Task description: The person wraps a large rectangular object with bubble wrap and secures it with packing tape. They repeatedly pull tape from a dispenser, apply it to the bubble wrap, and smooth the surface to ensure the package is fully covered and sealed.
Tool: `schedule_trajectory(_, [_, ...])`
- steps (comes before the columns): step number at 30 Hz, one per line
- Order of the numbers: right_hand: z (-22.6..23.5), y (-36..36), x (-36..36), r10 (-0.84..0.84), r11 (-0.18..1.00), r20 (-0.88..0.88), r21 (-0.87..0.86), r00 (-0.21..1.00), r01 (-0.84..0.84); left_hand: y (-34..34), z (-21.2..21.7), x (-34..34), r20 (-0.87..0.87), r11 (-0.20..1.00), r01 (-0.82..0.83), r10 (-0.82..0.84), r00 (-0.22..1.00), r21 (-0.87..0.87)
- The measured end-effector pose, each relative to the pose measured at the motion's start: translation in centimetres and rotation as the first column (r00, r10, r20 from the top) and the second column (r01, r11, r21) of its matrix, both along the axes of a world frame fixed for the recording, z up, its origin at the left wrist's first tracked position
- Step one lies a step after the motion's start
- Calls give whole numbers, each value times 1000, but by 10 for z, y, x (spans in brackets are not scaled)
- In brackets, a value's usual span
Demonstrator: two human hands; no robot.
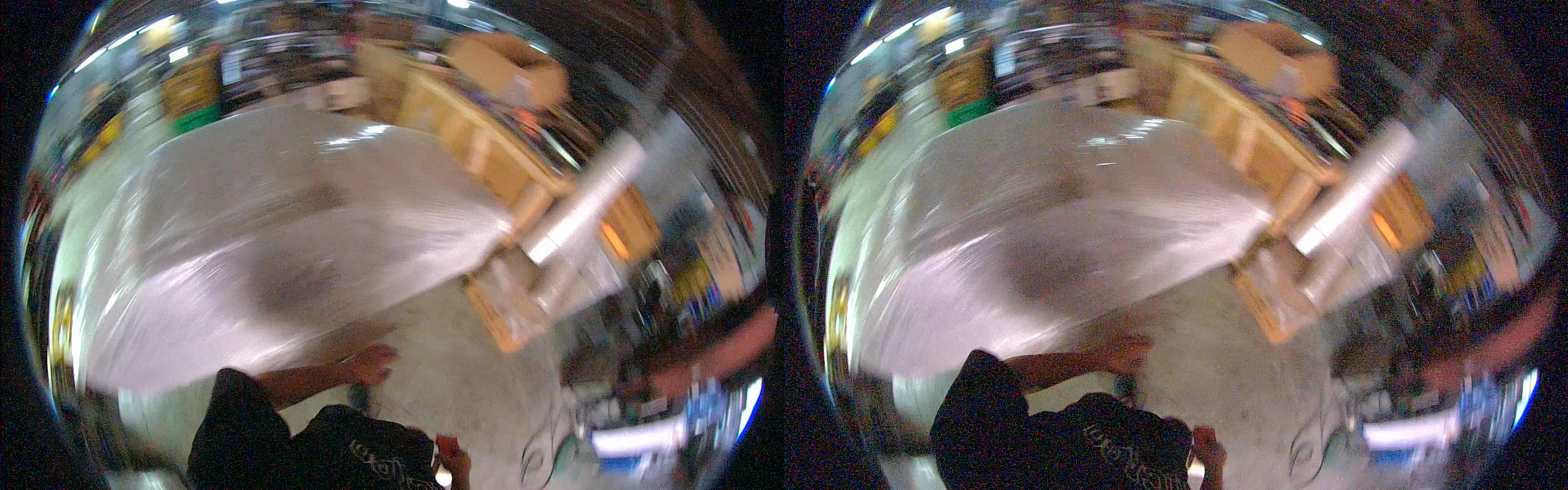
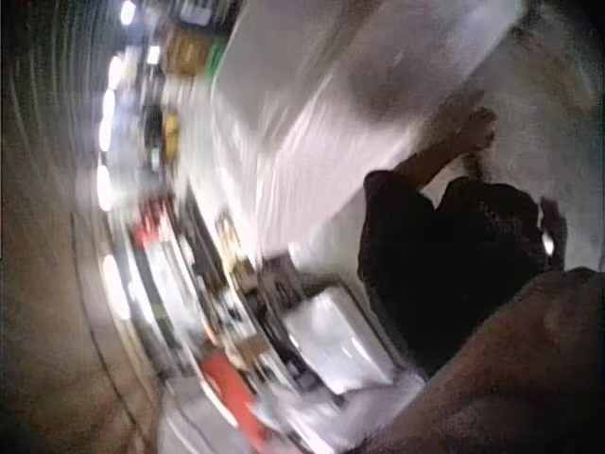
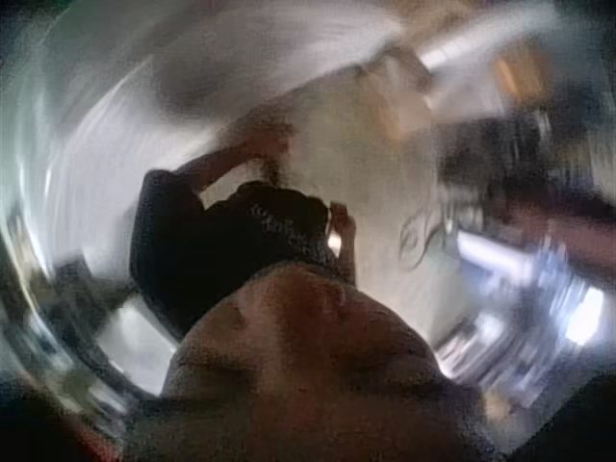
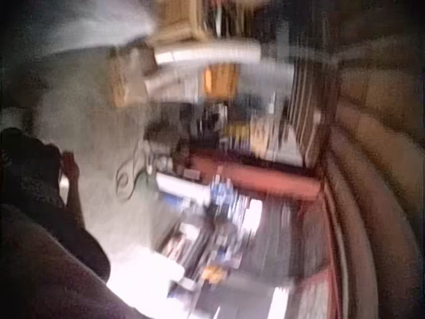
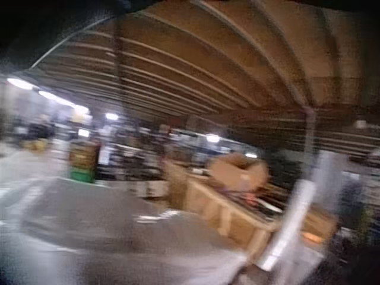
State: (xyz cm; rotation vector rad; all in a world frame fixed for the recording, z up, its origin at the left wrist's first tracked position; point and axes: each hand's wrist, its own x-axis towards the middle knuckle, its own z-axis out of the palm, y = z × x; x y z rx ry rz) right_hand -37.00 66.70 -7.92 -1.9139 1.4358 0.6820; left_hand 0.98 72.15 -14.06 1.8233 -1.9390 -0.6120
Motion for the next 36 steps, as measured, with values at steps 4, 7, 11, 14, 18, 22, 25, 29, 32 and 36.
schedule_trajectory(4, [-201,38,-140,254,832,222,-546,941,-96,46,6,-102,-186,993,-120,118,976,0])
schedule_trajectory(7, [-222,42,-137,694,66,-268,-900,668,-430,109,48,-146,-294,973,-178,216,931,149])
schedule_trajectory(11, [-62,85,33,221,902,734,-404,642,151,247,70,-184,-267,917,-336,386,883,217])
schedule_trajectory(14, [47,111,134,491,841,832,-530,257,110,326,43,-200,-219,919,-346,383,897,188])
schedule_trajectory(18, [170,140,219,851,521,525,-836,-27,175,411,94,-187,-244,804,-516,586,773,296])
schedule_trajectory(22, [278,180,342,971,239,233,-951,-51,197,488,112,-180,-261,619,-751,782,566,230])
schedule_trajectory(25, [346,194,445,1000,8,9,-982,5,188,541,106,-175,-288,486,-866,851,438,119])
schedule_trajectory(29, [362,206,563,964,-16,-37,-996,265,-82,648,141,-146,-452,190,-929,892,28,317])
schedule_trajectory(32, [380,128,606,874,-72,-159,-977,459,-201,728,136,-94,-615,-182,-921,698,-367,343])
schedule_trajectory(36, [306,264,628,871,58,115,-989,477,133,876,172,-22,-656,-498,-859,612,-442,114])
